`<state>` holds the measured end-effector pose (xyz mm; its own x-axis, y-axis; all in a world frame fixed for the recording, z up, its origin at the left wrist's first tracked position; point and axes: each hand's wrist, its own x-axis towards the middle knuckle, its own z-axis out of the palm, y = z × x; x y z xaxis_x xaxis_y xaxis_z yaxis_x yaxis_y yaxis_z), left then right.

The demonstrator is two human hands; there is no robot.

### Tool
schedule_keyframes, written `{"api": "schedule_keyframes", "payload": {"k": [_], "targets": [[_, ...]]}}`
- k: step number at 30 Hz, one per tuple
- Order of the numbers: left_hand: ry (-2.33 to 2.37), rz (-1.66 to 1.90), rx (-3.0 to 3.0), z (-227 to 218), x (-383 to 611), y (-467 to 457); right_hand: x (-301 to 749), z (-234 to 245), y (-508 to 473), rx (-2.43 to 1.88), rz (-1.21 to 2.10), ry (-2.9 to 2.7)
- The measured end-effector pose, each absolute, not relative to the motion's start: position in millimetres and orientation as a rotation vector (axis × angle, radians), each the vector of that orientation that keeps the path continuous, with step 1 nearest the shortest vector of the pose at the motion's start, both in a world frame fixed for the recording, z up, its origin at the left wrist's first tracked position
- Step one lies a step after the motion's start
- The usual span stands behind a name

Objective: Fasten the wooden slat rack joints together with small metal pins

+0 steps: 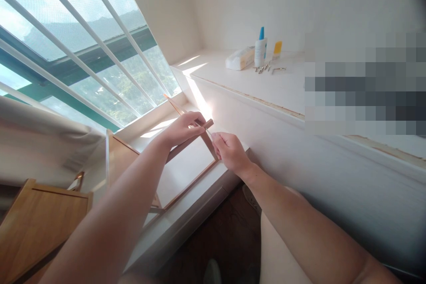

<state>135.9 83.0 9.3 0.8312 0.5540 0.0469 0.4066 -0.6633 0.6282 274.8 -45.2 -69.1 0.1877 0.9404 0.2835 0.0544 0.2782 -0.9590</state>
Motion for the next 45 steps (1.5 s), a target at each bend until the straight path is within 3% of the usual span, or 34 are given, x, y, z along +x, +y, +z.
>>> {"api": "schedule_keyframes", "payload": {"k": [19, 45], "targets": [[0.728, 0.314, 2.392, 9, 137, 82, 268, -67, -43, -0.513, 1.590, -0.484], [0.742, 0.301, 2.386, 10, 137, 81, 275, -69, -45, -1.227, 0.590, -1.198]]}}
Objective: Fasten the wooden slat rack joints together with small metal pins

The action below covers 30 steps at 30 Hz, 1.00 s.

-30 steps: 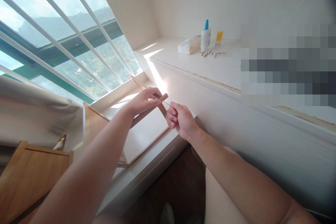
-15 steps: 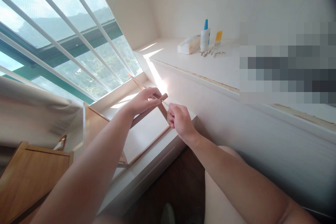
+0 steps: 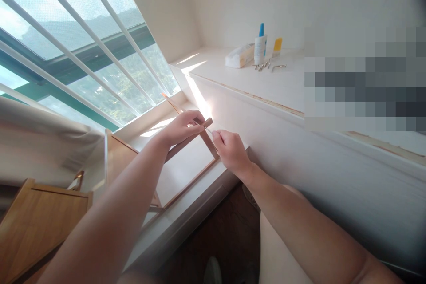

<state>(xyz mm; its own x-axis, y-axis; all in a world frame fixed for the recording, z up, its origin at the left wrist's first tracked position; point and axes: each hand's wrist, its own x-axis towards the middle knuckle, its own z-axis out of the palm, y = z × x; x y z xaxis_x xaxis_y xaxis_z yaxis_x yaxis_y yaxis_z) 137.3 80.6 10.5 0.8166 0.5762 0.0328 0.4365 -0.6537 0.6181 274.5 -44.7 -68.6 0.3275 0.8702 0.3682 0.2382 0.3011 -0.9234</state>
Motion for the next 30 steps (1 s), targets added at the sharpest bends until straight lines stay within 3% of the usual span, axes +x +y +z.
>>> {"api": "schedule_keyframes", "payload": {"k": [5, 12, 21, 30], "targets": [[0.727, 0.291, 2.395, 11, 137, 81, 275, -67, -44, -1.231, 0.531, -1.193], [0.750, 0.276, 2.405, 11, 137, 81, 264, -70, -42, -0.969, 1.066, -0.906], [0.759, 0.290, 2.406, 10, 137, 81, 264, -70, -41, -0.683, 1.376, -0.661], [0.769, 0.295, 2.423, 11, 139, 78, 258, -68, -44, -0.790, 1.194, -0.737]]}}
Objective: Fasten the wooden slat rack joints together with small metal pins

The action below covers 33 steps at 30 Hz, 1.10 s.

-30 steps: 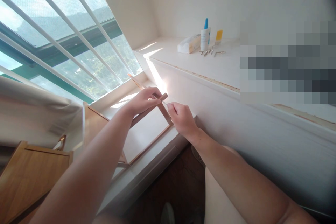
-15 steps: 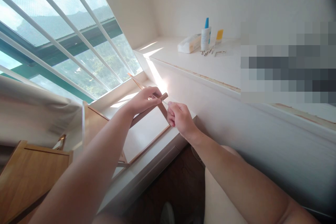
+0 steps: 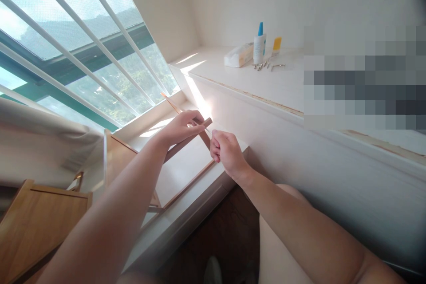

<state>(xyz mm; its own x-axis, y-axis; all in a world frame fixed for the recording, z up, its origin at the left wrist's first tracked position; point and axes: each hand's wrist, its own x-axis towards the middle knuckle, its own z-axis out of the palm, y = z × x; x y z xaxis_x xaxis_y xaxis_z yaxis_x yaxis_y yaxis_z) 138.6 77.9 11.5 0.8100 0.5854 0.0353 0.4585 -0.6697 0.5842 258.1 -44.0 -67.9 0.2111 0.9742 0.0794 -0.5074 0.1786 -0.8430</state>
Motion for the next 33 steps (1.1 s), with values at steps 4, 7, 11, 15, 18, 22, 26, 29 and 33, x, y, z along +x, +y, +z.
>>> {"api": "schedule_keyframes", "payload": {"k": [4, 7, 11, 15, 18, 22, 26, 29, 33], "targets": [[0.782, 0.289, 2.437, 10.9, 138.5, 78.8, 257.1, -66.6, -44.0, -0.827, 1.156, -0.751], [0.783, 0.279, 2.438, 10.2, 138.3, 79.8, 257.1, -66.6, -43.9, -0.848, 1.127, -0.760], [0.765, 0.286, 2.424, 9.1, 138.1, 81.1, 257.4, -66.9, -44.2, -0.890, 1.106, -0.775], [0.753, 0.290, 2.415, 9.3, 138.4, 80.9, 258.0, -66.9, -44.5, -0.926, 1.086, -0.789], [0.757, 0.286, 2.413, 10.4, 138.8, 79.7, 258.3, -66.6, -44.5, -0.915, 1.085, -0.794], [0.776, 0.287, 2.414, 10.9, 138.9, 78.6, 258.5, -66.2, -44.9, -0.884, 1.105, -0.784], [0.773, 0.284, 2.411, 10.4, 138.5, 78.9, 258.0, -66.7, -45.2, -0.871, 1.109, -0.779], [0.765, 0.287, 2.415, 10.0, 138.4, 79.5, 257.2, -68.0, -44.1, -0.853, 1.117, -0.760], [0.754, 0.291, 2.429, 10.3, 138.8, 79.3, 257.2, -69.8, -41.6, -0.794, 1.169, -0.702]]}}
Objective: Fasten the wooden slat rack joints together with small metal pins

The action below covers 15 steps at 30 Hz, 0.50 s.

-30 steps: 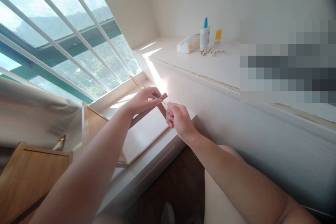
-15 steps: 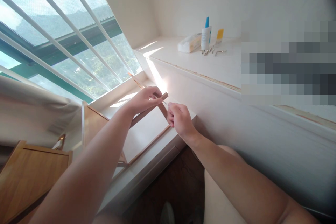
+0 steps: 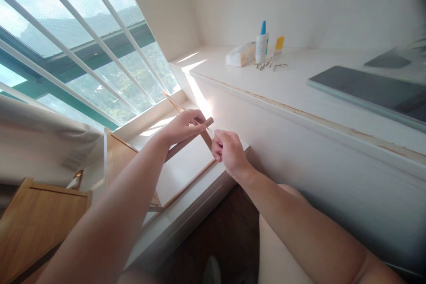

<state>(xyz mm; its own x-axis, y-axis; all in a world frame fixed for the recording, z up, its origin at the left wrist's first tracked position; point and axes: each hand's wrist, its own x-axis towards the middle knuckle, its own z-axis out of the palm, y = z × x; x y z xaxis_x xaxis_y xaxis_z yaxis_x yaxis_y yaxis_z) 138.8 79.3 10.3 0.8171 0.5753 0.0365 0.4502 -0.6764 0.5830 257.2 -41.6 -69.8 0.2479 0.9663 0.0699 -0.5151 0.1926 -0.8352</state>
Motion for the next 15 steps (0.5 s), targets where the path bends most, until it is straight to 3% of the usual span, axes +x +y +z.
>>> {"api": "schedule_keyframes", "payload": {"k": [15], "targets": [[0.778, 0.280, 2.421, 10.6, 139.2, 78.3, 260.4, -68.3, -42.4, -0.619, 1.380, -0.556]]}}
